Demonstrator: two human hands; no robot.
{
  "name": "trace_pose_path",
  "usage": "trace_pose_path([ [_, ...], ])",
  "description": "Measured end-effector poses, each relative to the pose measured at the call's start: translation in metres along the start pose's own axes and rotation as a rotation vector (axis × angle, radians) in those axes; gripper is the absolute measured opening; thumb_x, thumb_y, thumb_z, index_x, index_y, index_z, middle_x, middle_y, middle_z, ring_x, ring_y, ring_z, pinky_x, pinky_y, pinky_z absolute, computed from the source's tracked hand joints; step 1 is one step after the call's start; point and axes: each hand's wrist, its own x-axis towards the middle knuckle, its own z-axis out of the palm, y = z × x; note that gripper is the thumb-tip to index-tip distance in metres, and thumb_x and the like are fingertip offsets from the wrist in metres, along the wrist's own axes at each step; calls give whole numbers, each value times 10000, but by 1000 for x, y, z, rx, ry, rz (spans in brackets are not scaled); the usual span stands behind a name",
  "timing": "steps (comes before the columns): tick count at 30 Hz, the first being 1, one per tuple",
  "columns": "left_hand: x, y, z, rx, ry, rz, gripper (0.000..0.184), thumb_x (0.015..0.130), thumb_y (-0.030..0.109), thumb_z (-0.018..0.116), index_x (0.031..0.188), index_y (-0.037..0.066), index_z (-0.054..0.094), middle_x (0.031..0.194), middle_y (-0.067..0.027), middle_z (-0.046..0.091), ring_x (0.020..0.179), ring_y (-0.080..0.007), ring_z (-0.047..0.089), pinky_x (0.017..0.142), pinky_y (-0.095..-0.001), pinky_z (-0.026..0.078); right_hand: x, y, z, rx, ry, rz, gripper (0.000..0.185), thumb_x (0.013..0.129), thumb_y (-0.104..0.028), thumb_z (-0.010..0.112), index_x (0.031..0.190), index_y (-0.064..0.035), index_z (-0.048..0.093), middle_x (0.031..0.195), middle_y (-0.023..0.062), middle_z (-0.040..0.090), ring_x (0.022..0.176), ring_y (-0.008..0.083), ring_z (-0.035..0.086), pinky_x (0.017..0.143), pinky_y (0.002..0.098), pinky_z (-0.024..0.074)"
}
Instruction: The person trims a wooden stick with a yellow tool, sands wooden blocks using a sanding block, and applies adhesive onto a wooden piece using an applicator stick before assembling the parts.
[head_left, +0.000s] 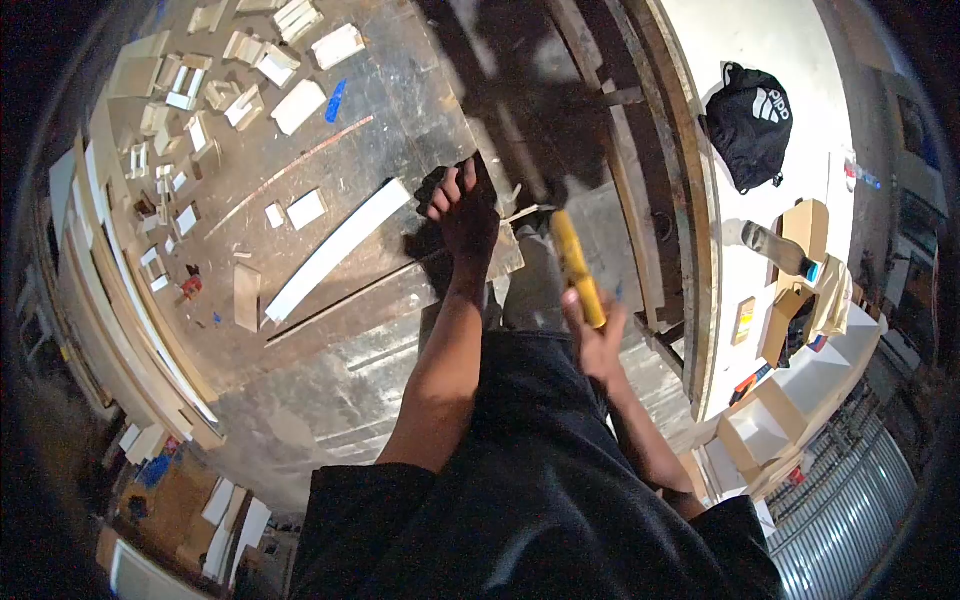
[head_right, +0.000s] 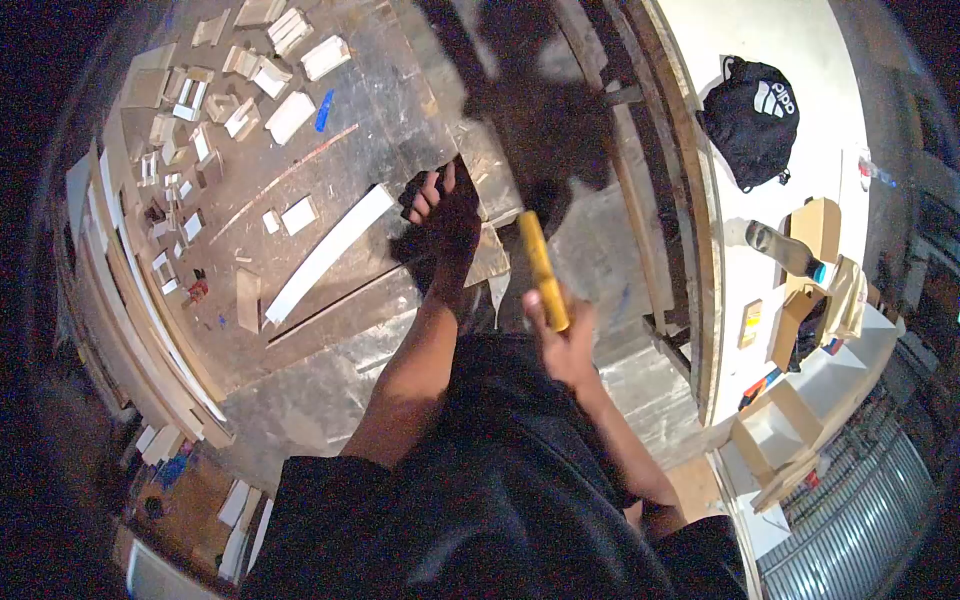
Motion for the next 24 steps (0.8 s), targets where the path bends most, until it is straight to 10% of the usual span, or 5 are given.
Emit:
trace_pose_path([
  [6, -1, -4, 26, -118, 56, -15, 517, 890, 234, 626, 1382, 176, 480, 1341, -101, 453, 1173, -322, 428, 959, -487, 317, 59, 28, -12, -26, 147, -17, 375, 955, -341, 651, 734, -50, 565, 623, -55, 463, 574, 61, 405, 495, 268, 317],
  [24, -4, 0, 25, -144, 30, -80, 512, 891, 259, 638, 1380, 266, 485, 1336, -48, 454, 1187, -306, 419, 981, -498, 317, -42, 45, 0, 79, -97, -116, 243, 957, -217, 636, 845, -7, 588, 623, -22, 475, 581, 73, 418, 514, 282, 364],
])
